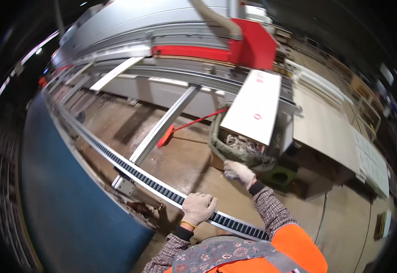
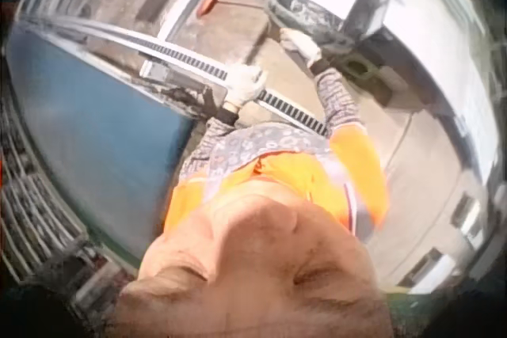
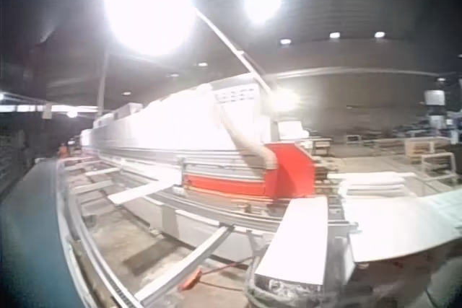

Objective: Moving wood boards from an edge banding machine and placing them onto a conveyor belt.

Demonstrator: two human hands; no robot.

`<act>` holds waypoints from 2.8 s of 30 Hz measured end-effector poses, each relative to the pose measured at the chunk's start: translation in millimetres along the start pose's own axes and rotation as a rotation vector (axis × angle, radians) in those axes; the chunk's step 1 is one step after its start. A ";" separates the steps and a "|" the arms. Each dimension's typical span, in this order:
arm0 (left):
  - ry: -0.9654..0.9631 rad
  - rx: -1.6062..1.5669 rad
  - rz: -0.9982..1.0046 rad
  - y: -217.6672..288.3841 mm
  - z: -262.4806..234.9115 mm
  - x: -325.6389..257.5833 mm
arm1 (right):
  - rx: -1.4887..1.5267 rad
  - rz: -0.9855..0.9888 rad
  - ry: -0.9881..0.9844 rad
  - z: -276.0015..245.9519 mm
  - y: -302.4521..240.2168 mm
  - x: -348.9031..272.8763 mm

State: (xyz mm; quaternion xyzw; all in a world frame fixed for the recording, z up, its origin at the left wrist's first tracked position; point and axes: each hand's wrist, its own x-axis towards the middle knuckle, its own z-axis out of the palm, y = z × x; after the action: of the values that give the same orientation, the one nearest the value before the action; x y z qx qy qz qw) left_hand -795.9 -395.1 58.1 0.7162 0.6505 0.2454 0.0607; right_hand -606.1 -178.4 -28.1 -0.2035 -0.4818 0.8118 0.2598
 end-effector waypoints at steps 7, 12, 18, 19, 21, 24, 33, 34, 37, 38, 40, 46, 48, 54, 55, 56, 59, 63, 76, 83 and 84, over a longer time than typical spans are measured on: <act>-0.058 0.039 -0.034 -7.1 9.9 -4.9 | 0.599 -0.261 0.385 -80.7 -31.3 27.8; 0.066 0.029 -0.056 -5.2 9.7 -11.1 | 0.934 -0.349 0.557 -136.1 -35.9 47.7; -0.009 0.030 -0.103 -2.5 10.5 -8.5 | 0.784 -0.483 0.568 -137.0 -37.3 49.2; -0.008 0.033 -0.096 -2.0 10.4 -6.9 | 0.745 -0.497 0.615 -139.9 -38.8 49.4; -0.013 0.042 -0.089 0.3 8.6 -4.2 | 0.719 -0.508 0.686 -146.5 -40.9 47.2; -0.022 0.056 -0.084 2.8 6.1 -3.2 | 0.697 -0.510 0.721 -153.8 -37.9 48.0; -0.108 0.056 -0.102 1.1 4.3 7.8 | 0.666 -0.460 0.766 -184.9 -24.8 4.3; -0.118 0.068 -0.098 0.3 7.9 10.9 | 0.701 -0.426 0.807 -193.6 -27.5 -10.1; -0.202 0.044 -0.206 -0.2 10.3 14.1 | 0.668 -0.509 0.799 -162.4 -28.7 -41.6; -0.200 -0.061 -0.277 3.1 7.7 19.2 | 0.660 -0.504 0.796 -153.6 -29.6 -55.1; -0.129 -0.331 -0.351 -0.7 20.6 36.4 | 0.630 -0.464 0.840 -143.5 -36.3 -78.0; -0.308 -0.902 -0.215 25.2 104.5 158.7 | 0.694 -0.732 0.790 -140.9 -29.1 -136.8; -0.405 -1.144 -0.256 42.5 148.0 191.7 | 0.704 -0.754 0.803 -139.7 -17.3 -160.6; -0.807 -1.880 -0.417 122.0 244.2 246.0 | 0.761 -0.766 0.776 -138.2 1.2 -218.9; -0.795 -1.861 -0.394 136.8 252.5 246.5 | 0.752 -0.756 0.827 -137.6 1.5 -227.0; -0.780 -1.842 -0.370 150.3 259.6 247.9 | 0.744 -0.745 0.877 -137.1 1.0 -234.3; -0.821 -1.875 -0.333 164.1 275.5 252.5 | 0.736 -0.751 0.970 -124.2 -6.8 -248.1; -0.901 -1.902 -0.322 195.2 286.2 250.9 | 0.681 -0.812 1.031 -121.7 -3.9 -275.8; -1.161 -1.287 -0.106 196.5 340.7 270.0 | 0.735 -0.790 1.003 -179.6 26.7 -290.5; -1.110 -1.062 -0.251 72.8 281.6 233.0 | 0.780 -0.816 1.051 -313.8 57.2 -274.0; -1.091 -1.035 -0.241 55.6 268.6 229.7 | 0.790 -0.806 1.060 -341.7 57.7 -291.5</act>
State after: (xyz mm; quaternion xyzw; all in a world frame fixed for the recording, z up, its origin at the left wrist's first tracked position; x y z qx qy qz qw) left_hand -622.5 -119.9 -91.0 0.5404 0.4040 0.1221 0.7279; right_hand -192.7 -150.6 -210.7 -0.2660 -0.0048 0.5603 0.7844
